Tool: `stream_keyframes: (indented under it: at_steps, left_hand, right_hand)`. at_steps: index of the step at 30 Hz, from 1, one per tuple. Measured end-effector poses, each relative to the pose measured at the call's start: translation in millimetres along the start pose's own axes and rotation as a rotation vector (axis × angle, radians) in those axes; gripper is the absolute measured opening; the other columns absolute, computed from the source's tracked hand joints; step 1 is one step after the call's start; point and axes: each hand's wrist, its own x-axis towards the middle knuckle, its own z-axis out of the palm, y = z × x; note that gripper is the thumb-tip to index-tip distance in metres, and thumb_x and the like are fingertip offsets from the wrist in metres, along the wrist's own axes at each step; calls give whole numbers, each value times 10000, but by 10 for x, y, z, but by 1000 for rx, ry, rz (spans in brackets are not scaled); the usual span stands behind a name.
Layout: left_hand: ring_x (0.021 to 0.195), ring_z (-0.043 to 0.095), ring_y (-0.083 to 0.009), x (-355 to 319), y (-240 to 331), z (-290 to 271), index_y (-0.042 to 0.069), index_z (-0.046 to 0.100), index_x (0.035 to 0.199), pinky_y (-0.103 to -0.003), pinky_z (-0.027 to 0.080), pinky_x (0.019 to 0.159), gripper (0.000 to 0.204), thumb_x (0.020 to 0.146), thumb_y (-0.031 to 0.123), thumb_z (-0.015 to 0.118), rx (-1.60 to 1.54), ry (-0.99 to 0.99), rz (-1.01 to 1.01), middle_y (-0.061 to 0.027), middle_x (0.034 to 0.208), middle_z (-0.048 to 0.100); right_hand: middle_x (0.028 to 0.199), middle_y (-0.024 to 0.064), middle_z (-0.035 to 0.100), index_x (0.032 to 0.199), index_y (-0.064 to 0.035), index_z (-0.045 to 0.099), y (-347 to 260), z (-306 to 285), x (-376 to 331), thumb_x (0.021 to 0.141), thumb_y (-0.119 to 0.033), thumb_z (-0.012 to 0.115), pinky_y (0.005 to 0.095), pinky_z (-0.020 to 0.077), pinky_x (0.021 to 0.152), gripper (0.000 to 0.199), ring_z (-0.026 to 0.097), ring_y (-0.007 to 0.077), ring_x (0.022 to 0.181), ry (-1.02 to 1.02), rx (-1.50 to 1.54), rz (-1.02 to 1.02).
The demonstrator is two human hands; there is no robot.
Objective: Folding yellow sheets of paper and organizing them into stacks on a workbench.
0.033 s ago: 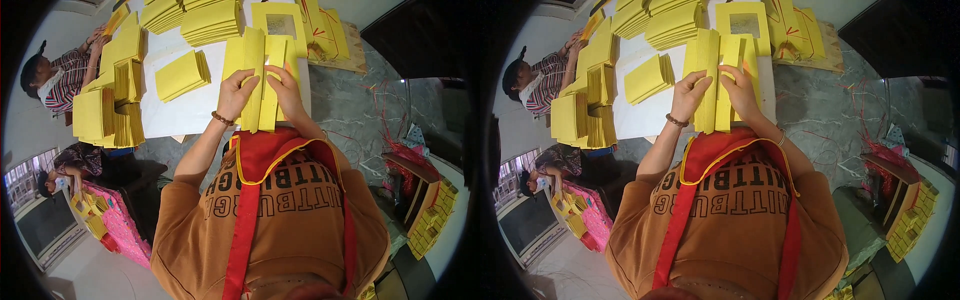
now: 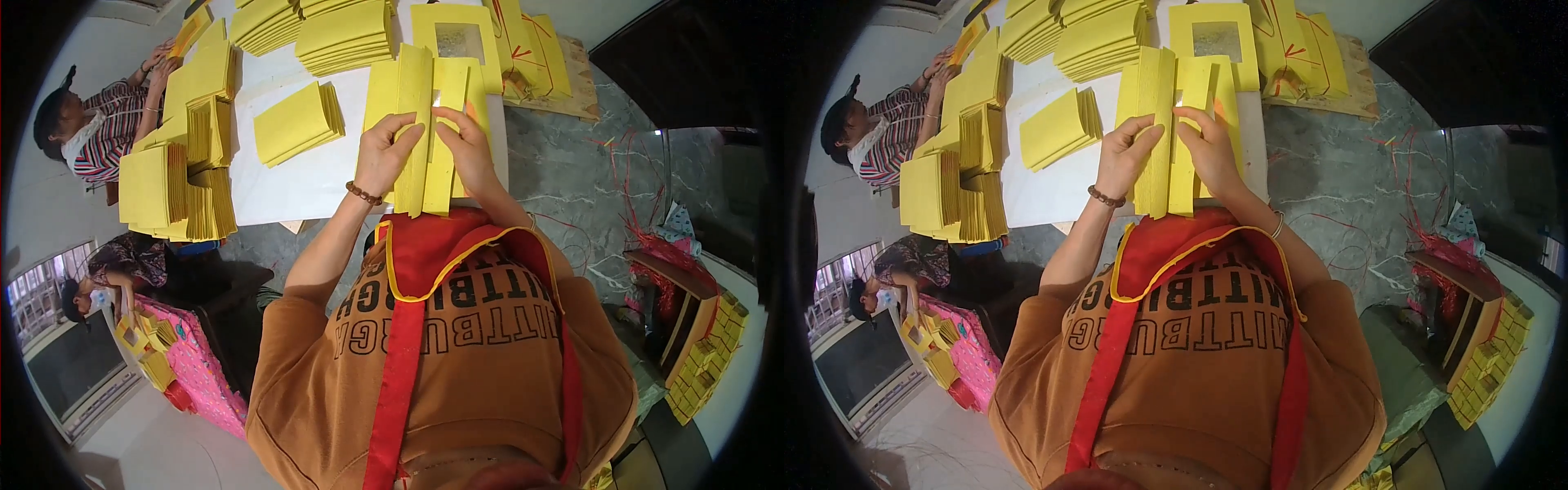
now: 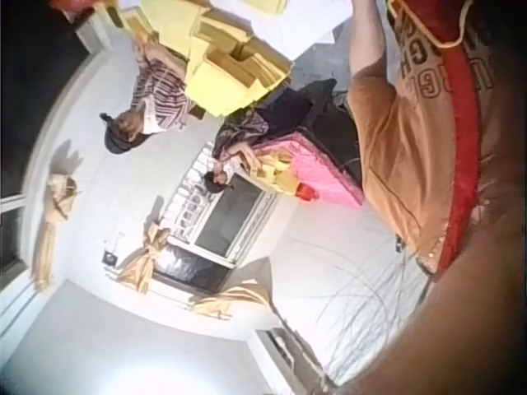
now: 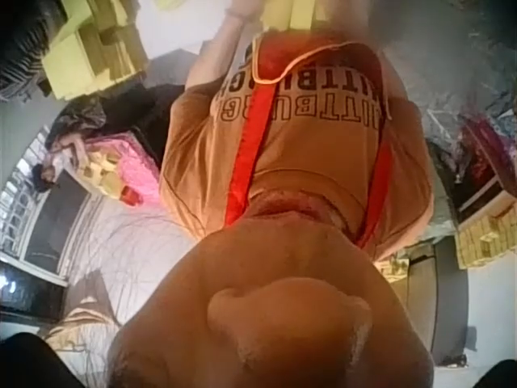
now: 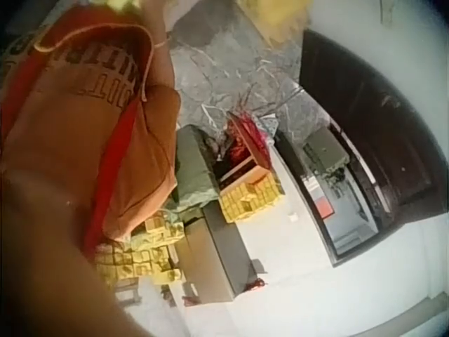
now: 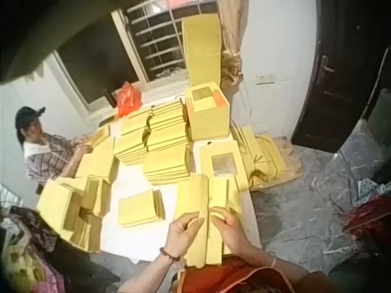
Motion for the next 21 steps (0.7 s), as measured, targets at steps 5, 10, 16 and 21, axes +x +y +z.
stream_keyframes:
  at_steps: [5, 10, 16, 21]
  left_hand:
    - [825, 586, -126, -5, 40, -1, -6, 640, 1007, -245, 456, 723, 273, 827, 200, 639, -32, -20, -59, -97, 918, 645]
    - [838, 587, -126, 20, -60, 3, -8, 635, 1006, -243, 459, 732, 332, 799, 248, 680, -13, -22, 48, -93, 926, 645]
    - [825, 584, -114, 20, -89, 0, -8, 633, 996, -241, 464, 719, 324, 792, 237, 690, -51, -25, 60, -83, 916, 648]
    - [652, 559, -52, 22, -74, -136, -3, 634, 943, -198, 441, 567, 154, 832, 98, 598, -204, 57, -16, -17, 784, 641]
  right_hand:
    - [874, 8, 592, 1091, -4, 589, 33, 15, 9, 862, -150, 567, 187, 401, 644, 273, 501, 46, 743, 0, 28, -31]
    - [899, 21, 589, 1104, -5, 583, 14, 11, -10, 858, -167, 577, 205, 410, 673, 295, 507, 61, 771, -7, -19, 15]
    - [937, 35, 585, 1118, -7, 571, 2, 21, -23, 860, -166, 574, 209, 417, 705, 303, 516, 72, 815, -18, 67, -23]
    - [999, 50, 576, 1188, -6, 522, -56, 27, -54, 822, -32, 522, 209, 414, 700, 367, 520, 85, 824, -10, 48, -26]
